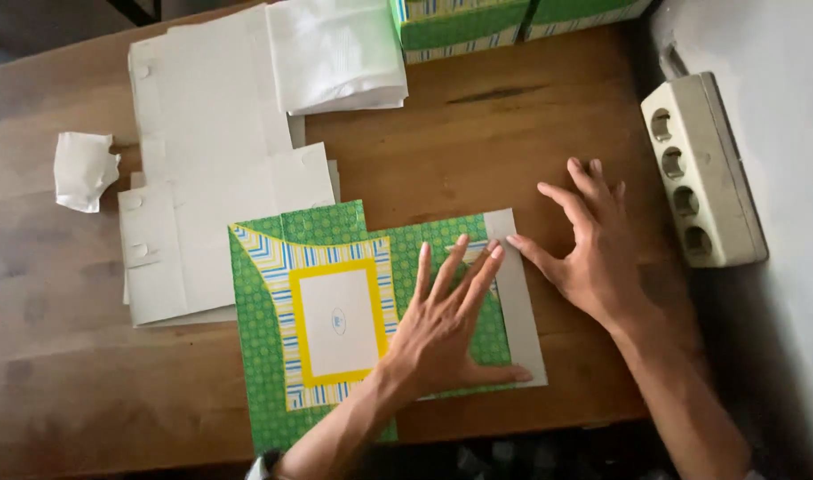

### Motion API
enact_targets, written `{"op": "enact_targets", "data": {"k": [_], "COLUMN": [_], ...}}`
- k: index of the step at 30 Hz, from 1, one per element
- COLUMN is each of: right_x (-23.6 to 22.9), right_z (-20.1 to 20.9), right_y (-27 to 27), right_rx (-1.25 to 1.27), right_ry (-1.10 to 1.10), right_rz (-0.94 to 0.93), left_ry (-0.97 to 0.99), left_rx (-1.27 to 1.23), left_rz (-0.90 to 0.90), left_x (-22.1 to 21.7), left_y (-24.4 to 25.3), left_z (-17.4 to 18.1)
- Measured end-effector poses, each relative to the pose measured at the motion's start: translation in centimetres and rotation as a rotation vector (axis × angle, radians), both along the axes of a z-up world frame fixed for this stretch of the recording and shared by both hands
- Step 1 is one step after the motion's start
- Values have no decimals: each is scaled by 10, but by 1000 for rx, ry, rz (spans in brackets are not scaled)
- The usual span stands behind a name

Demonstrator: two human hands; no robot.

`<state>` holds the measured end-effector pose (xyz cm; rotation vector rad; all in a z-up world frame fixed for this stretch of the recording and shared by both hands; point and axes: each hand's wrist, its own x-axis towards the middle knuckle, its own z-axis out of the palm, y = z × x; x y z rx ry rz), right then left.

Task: The person folds white tissue paper and places it into a small green and blue patterned box, then closes the box. They then pick up a flat white cardboard box blank, fold its flaps, and apply green patterned tape to seal the edges.

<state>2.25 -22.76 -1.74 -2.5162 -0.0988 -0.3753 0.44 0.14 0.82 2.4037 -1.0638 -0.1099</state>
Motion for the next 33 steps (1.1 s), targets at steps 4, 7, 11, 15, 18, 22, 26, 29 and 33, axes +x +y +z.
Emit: {"op": "enact_targets", "data": {"k": [4,7,11,15,18,22,26,29,33], "right_x": [-14,-31,-68,-107,-117,-119,-122,-123,-118], "right_z": [10,11,15,18,17,12,16,16,16], "right_y": [0,-8,2,6,6,5,9,9,8], "right_rx": [-32,-75,-100,-140,-122,-48,-88,-9,-32], "right_ry": [57,72,80,127,112,103,63,55,69], "right_rz": [29,40,-34,-103,-95,-99,-96,-29,-49], "left_ry": [-30,-183,-89,-108,-124,-116,-124,-111,-96], "left_rx": [-5,155,-37,-60,-65,-58,-61,-57,-78], "left_rz": [7,-7,-31,-41,-38,-50,-60,-53,-56], "left_x": [-2,-3,-3,-9,-9,-7,-6,-8,-4], "left_y": [0,-1,-1,0,-1,-2,0,1,-2], "left_z": [-5,-12,-11,-8,-6,-8,-7,-9,-6]}}
